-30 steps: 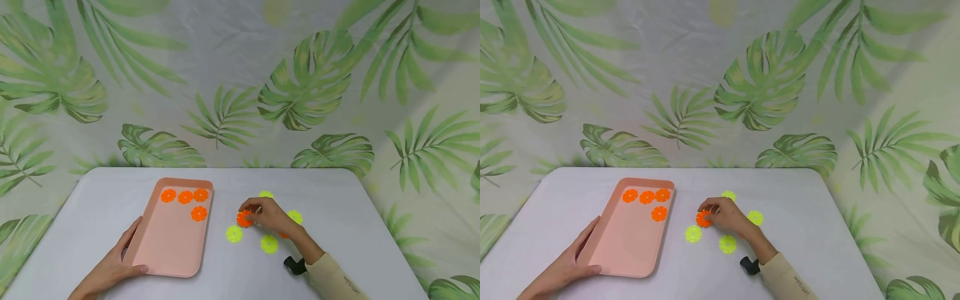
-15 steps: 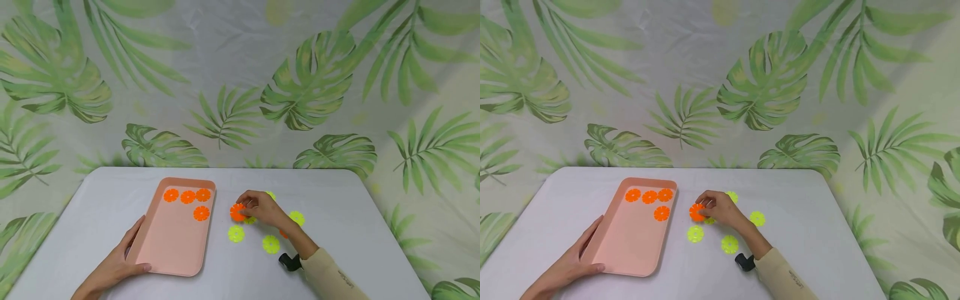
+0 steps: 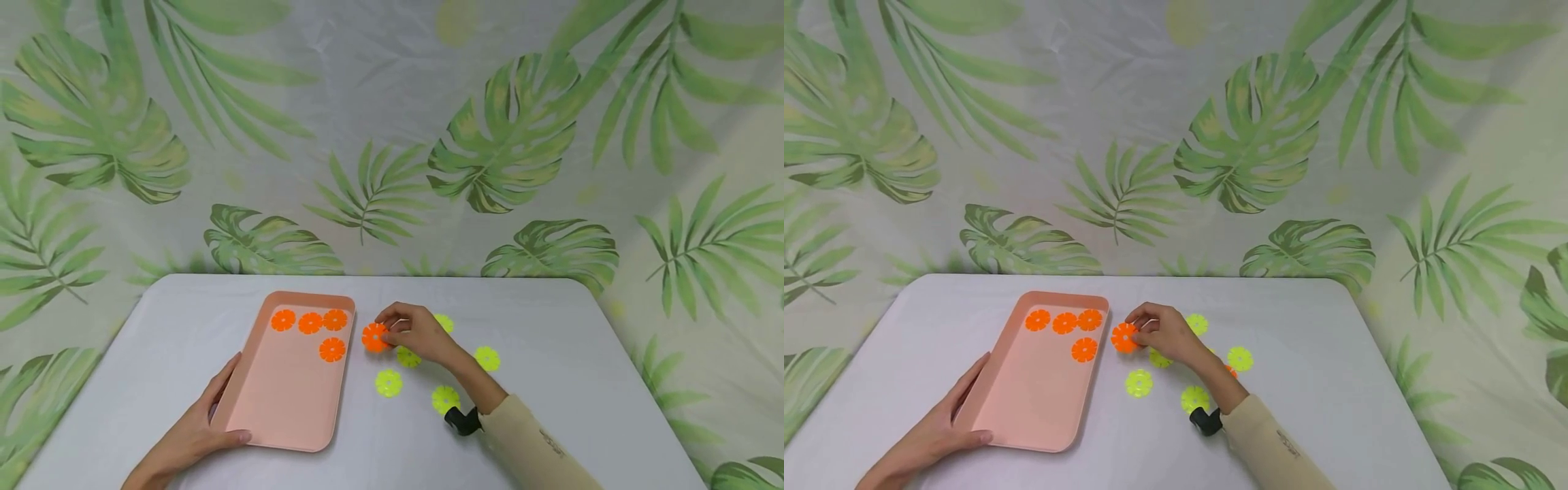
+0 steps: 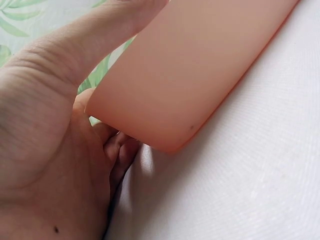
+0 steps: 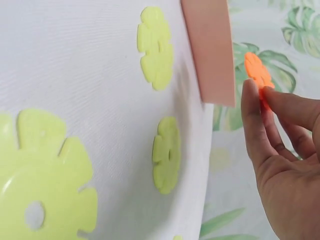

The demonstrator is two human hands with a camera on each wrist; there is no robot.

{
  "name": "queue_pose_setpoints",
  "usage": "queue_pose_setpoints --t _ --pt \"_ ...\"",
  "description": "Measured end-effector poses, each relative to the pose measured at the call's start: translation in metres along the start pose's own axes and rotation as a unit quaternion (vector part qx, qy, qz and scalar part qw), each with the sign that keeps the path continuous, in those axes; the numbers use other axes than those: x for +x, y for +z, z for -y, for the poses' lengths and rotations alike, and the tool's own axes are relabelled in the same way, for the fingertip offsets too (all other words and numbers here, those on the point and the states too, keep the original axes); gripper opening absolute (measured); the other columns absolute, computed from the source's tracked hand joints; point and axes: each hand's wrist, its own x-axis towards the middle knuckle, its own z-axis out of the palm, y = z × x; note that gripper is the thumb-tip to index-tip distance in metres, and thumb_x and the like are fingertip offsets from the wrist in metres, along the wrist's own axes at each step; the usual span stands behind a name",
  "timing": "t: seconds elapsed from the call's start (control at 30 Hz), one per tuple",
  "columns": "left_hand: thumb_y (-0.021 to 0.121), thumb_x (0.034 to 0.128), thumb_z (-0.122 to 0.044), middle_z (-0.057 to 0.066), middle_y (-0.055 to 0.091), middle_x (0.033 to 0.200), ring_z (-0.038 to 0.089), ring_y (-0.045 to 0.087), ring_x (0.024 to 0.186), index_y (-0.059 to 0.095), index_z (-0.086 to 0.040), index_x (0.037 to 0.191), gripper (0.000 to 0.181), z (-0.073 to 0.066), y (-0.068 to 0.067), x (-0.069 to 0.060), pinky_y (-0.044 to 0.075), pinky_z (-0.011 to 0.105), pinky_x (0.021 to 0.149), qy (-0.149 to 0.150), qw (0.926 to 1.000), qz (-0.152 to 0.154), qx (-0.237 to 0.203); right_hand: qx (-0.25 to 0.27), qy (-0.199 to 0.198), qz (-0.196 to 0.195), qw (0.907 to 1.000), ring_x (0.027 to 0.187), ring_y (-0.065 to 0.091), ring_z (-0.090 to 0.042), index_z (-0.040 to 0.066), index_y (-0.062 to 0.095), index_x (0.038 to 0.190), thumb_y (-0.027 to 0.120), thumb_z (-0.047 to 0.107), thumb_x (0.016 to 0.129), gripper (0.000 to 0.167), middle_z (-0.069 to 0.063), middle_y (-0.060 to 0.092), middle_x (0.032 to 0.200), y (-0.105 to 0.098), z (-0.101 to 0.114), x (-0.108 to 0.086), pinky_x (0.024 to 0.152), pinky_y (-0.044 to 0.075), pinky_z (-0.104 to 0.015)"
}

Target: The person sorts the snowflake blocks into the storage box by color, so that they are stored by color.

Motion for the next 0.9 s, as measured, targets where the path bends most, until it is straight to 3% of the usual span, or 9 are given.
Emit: queue_pose_setpoints --t 0.17,0.37,0.67,0.9 --pt "0.085 0.0822 -0.010 0.012 0.027 0.163 -0.001 0.049 0.119 0.008 -0.036 0.168 0.119 0.001 0.000 0.000 0.041 0.017 0.092 0.010 0.9999 -0.005 0.003 0.022 0.012 0.003 0.9997 0.093 0.074 -0.019 0.009 0.072 0.119 0.074 0.002 0.094 0.026 -0.015 0.069 0.116 0.006 0.005 0.008 0.082 0.062 -0.035" --pt "0.085 0.0828 -0.012 0.011 0.024 0.166 -0.003 0.046 0.122 0.007 -0.039 0.168 0.118 -0.001 0.000 0.001 0.041 0.017 0.092 -0.005 1.0000 -0.005 0.003 0.051 -0.001 0.019 0.9985 0.088 0.073 -0.018 0.008 0.072 0.120 0.073 0.000 0.094 0.028 -0.017 0.068 0.113 0.015 0.010 0.018 0.085 0.062 -0.047" --pt "0.085 0.0828 -0.012 0.012 0.023 0.168 -0.004 0.044 0.124 0.008 -0.039 0.168 0.118 0.000 0.002 0.002 0.040 0.016 0.093 -0.010 0.9999 -0.005 -0.005 0.096 -0.008 0.042 0.9944 0.092 0.071 -0.018 0.003 0.070 0.127 0.071 -0.006 0.092 0.036 -0.019 0.066 0.123 0.028 0.016 0.032 0.083 0.062 -0.032" --pt "0.084 0.0829 -0.011 0.013 0.023 0.167 -0.002 0.047 0.122 0.008 -0.039 0.168 0.118 0.000 0.002 0.004 0.042 0.017 0.092 -0.008 0.9999 -0.003 -0.014 0.094 -0.004 0.047 0.9944 0.093 0.067 -0.017 0.007 0.072 0.127 0.077 -0.004 0.089 0.040 -0.015 0.068 0.122 0.036 0.022 0.041 0.080 0.059 -0.027"
